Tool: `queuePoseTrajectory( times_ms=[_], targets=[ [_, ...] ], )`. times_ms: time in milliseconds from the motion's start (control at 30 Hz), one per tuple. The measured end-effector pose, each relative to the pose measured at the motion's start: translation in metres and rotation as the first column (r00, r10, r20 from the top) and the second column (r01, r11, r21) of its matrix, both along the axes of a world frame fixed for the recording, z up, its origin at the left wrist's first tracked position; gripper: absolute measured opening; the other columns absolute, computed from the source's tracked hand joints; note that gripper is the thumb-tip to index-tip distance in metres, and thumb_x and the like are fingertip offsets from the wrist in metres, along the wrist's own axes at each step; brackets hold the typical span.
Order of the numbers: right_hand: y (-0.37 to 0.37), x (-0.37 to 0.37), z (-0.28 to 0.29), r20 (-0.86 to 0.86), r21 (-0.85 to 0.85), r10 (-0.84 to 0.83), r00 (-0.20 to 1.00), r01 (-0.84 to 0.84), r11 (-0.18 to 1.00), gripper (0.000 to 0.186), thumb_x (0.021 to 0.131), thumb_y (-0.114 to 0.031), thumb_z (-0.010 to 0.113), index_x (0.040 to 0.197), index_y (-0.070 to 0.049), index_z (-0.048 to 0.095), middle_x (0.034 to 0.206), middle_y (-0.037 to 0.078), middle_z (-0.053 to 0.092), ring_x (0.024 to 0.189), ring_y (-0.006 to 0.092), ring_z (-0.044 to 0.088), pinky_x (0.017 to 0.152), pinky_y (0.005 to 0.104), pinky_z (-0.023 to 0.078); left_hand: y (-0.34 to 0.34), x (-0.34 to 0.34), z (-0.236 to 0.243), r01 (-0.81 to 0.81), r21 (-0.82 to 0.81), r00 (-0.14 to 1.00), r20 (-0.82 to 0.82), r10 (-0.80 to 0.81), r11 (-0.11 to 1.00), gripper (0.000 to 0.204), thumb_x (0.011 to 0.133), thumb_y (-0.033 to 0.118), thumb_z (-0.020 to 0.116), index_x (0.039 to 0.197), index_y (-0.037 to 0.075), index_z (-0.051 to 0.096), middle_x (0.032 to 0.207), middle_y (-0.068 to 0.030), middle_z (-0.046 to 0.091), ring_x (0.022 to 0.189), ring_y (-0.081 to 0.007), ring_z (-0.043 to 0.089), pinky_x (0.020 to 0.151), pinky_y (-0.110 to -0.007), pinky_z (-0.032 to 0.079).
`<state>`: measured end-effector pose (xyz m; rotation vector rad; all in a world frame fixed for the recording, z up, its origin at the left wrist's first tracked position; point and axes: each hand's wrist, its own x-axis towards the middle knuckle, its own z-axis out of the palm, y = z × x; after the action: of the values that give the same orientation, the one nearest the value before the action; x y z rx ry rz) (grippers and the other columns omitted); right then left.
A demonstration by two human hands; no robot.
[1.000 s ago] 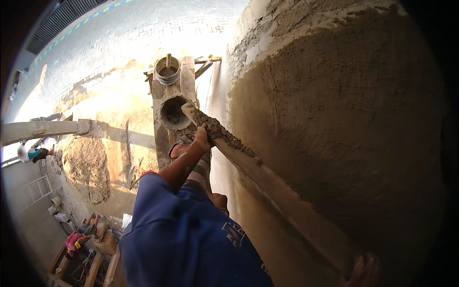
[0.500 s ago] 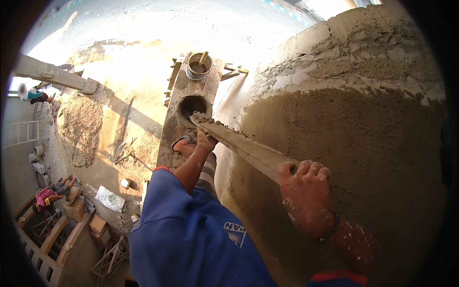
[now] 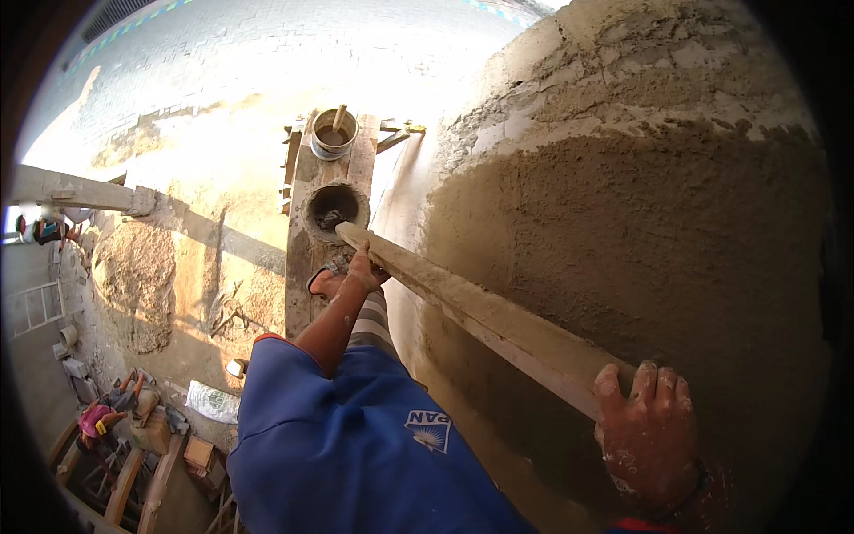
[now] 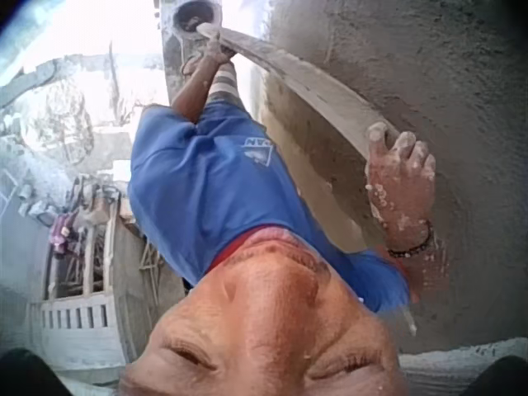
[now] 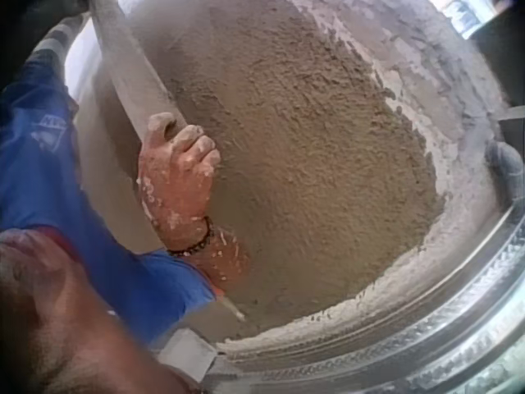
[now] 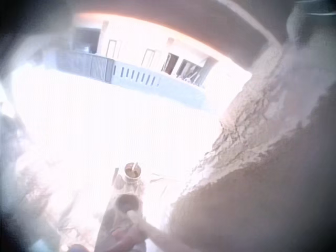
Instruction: The person applies wet plaster from a bucket onto a wall using a trowel and then smooths the surface with a long wooden board.
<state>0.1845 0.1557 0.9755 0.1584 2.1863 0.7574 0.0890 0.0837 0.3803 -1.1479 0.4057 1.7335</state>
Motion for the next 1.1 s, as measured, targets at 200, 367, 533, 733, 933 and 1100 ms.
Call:
queuePoseTrajectory(
  times_ms=[200,367,533,733,933,1100],
  targets=[
    [-0.020,0.142,0.059,-0.051,0.082,-0.283,0.958,0.286,0.955,0.057,0.066,-0.027,0.071,0.116,-0.013,0.049,0.111,0.018,0.052,0.101,0.0336,0.053,0.085,0.0464,0.044,0.049,0.044,0.026,0.346,-0.078,0.938,0.017,-0.346,0.935,0.044,0.090,0.040,0.051,0.116,0.005,0.050,0.111,-0.0140,0.059,0.100,-0.0326,0.058,0.090,-0.057,0.043],
    [-0.038,0.290,0.026,-0.330,0.039,-0.418,0.846,0.455,0.890,0.066,0.050,-0.023,0.078,0.106,-0.006,0.046,0.104,0.020,0.050,0.094,0.0369,0.052,0.080,0.0544,0.043,0.069,0.067,0.053,0.408,-0.093,0.869,-0.266,-0.418,0.908,0.038,0.090,0.039,0.050,0.109,0.008,0.054,0.106,-0.0106,0.061,0.093,-0.0303,0.060,0.086,-0.054,0.047],
    [-0.096,0.425,-0.032,-0.583,0.074,-0.362,0.728,0.491,0.868,0.046,0.060,-0.015,0.070,0.099,-0.009,0.046,0.111,0.021,0.047,0.097,0.0406,0.050,0.082,0.0580,0.039,0.103,0.053,0.097,0.362,0.035,0.863,-0.390,-0.321,0.931,0.050,0.088,0.052,0.047,0.109,0.008,0.054,0.104,-0.0111,0.060,0.092,-0.0282,0.059,0.085,-0.046,0.048],
    [-0.115,0.460,-0.116,-0.775,-0.022,-0.464,0.429,0.716,0.698,0.045,0.069,-0.020,0.071,0.103,-0.009,0.044,0.125,0.023,0.043,0.113,0.0441,0.042,0.097,0.0619,0.029,0.156,0.067,0.126,0.409,-0.311,0.717,-0.472,-0.513,0.858,0.060,0.089,0.055,0.044,0.121,0.005,0.050,0.113,-0.0125,0.057,0.098,-0.0267,0.058,0.089,-0.041,0.047],
    [-0.144,0.481,-0.258,-0.351,-0.933,-0.019,-0.936,0.348,0.095,0.077,0.084,-0.045,0.058,0.140,-0.010,0.018,0.136,0.025,0.032,0.124,0.0415,0.033,0.099,0.0586,0.027,0.152,0.095,0.110,0.292,-0.622,0.597,-0.474,-0.647,0.726,0.073,0.086,0.057,0.048,0.126,-0.004,0.042,0.115,-0.0183,0.055,0.100,-0.0287,0.057,0.088,-0.037,0.047],
    [-0.124,0.357,-0.386,0.846,-0.511,0.154,-0.511,-0.858,-0.043,0.096,0.081,-0.065,0.048,0.144,-0.020,-0.009,0.137,0.022,0.030,0.122,0.0381,0.036,0.097,0.0599,0.031,0.142,0.117,0.044,0.262,-0.780,0.408,-0.444,-0.798,0.568,0.075,0.087,0.056,0.047,0.130,-0.004,0.035,0.121,-0.0216,0.049,0.105,-0.0309,0.053,0.088,-0.037,0.045]
  ],
)
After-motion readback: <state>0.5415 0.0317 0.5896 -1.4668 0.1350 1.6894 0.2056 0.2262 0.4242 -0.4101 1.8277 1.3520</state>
